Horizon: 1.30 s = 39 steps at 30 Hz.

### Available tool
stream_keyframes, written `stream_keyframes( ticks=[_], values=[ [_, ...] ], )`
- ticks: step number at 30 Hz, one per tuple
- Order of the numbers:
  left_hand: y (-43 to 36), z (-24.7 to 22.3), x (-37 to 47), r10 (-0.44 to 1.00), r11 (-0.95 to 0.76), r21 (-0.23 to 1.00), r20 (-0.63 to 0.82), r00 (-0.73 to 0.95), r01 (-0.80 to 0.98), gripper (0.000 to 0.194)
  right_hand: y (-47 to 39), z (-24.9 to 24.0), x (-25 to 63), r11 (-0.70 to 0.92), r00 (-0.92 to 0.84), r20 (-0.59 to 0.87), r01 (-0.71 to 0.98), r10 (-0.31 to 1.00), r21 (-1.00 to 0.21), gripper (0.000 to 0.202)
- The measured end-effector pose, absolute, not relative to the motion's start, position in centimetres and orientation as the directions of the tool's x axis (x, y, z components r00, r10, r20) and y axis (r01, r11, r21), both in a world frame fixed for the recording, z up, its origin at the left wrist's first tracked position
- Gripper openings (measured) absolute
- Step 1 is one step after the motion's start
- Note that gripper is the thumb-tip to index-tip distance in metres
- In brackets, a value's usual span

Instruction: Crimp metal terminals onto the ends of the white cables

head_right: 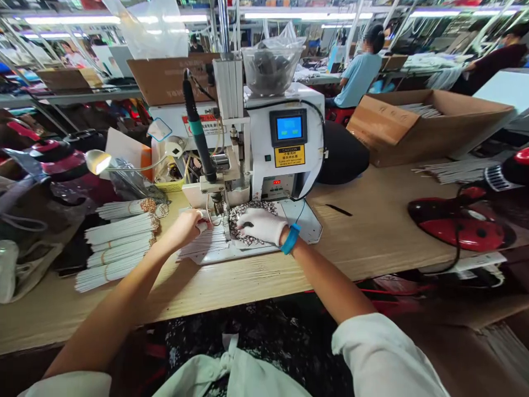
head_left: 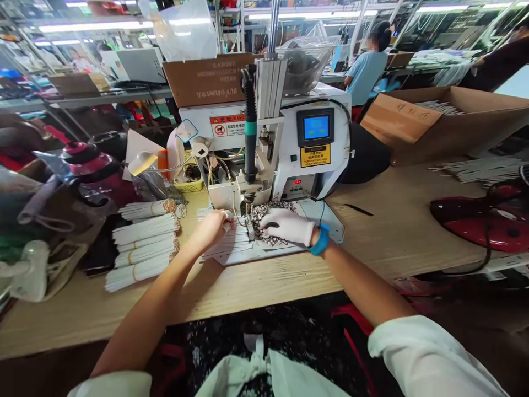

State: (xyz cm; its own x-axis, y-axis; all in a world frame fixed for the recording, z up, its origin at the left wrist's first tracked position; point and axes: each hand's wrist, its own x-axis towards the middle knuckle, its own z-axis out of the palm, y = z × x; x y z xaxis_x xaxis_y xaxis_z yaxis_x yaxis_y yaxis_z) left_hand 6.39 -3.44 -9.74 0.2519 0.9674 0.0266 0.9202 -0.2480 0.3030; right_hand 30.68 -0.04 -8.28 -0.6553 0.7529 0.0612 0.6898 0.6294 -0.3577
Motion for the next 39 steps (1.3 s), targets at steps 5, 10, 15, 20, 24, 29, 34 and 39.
stream_keyframes(
  ticks=[5, 10, 15, 20, 24, 29, 34, 39],
  values=[
    [-3.9, -8.7, 5.9, 0.946, -0.32, 0.341, 0.061, 0.318, 0.884, 0.022, 0.3, -7.6, 31.2, 0.652, -0.675, 0.082, 0.663, 0.733, -0.367, 0.016],
    [-5.5, -8.1, 5.3, 0.945, -0.271, 0.475, -0.037, 0.326, 0.837, 0.034, 1.4, -7.6, 30.9, 0.582, -0.599, 0.056, 0.747, 0.799, -0.319, 0.019],
    [-6.5, -9.1, 5.7, 0.953, -0.213, 0.498, -0.084, 0.291, 0.841, 0.033, 0.7, -8.8, 29.7, 0.569, -0.556, 0.142, 0.755, 0.819, -0.328, 0.025],
    [-6.0, -9.8, 6.0, 0.971, -0.23, 0.364, 0.024, 0.238, 0.903, 0.029, 0.3, -8.2, 30.3, 0.627, -0.654, 0.033, 0.708, 0.756, -0.326, 0.024],
    [-5.4, -10.0, 6.1, 0.967, -0.229, 0.32, -0.036, 0.254, 0.919, 0.022, 0.4, -8.4, 31.1, 0.613, -0.66, 0.057, 0.658, 0.749, -0.438, 0.017],
    [-4.9, -9.4, 6.4, 0.957, -0.224, 0.35, -0.1, 0.274, 0.91, 0.023, 0.9, -9.1, 30.9, 0.624, -0.677, 0.068, 0.628, 0.733, -0.466, 0.012],
    [-4.7, -8.5, 5.9, 0.943, -0.188, 0.604, -0.11, 0.314, 0.774, 0.018, 1.3, -9.4, 29.1, 0.493, -0.468, 0.167, 0.766, 0.868, -0.413, 0.018],
    [-4.3, -8.7, 6.6, 0.94, -0.024, 0.827, -0.172, 0.294, 0.562, 0.035, 1.7, -9.6, 28.2, 0.526, -0.488, 0.204, 0.737, 0.849, -0.425, 0.015]
  ],
)
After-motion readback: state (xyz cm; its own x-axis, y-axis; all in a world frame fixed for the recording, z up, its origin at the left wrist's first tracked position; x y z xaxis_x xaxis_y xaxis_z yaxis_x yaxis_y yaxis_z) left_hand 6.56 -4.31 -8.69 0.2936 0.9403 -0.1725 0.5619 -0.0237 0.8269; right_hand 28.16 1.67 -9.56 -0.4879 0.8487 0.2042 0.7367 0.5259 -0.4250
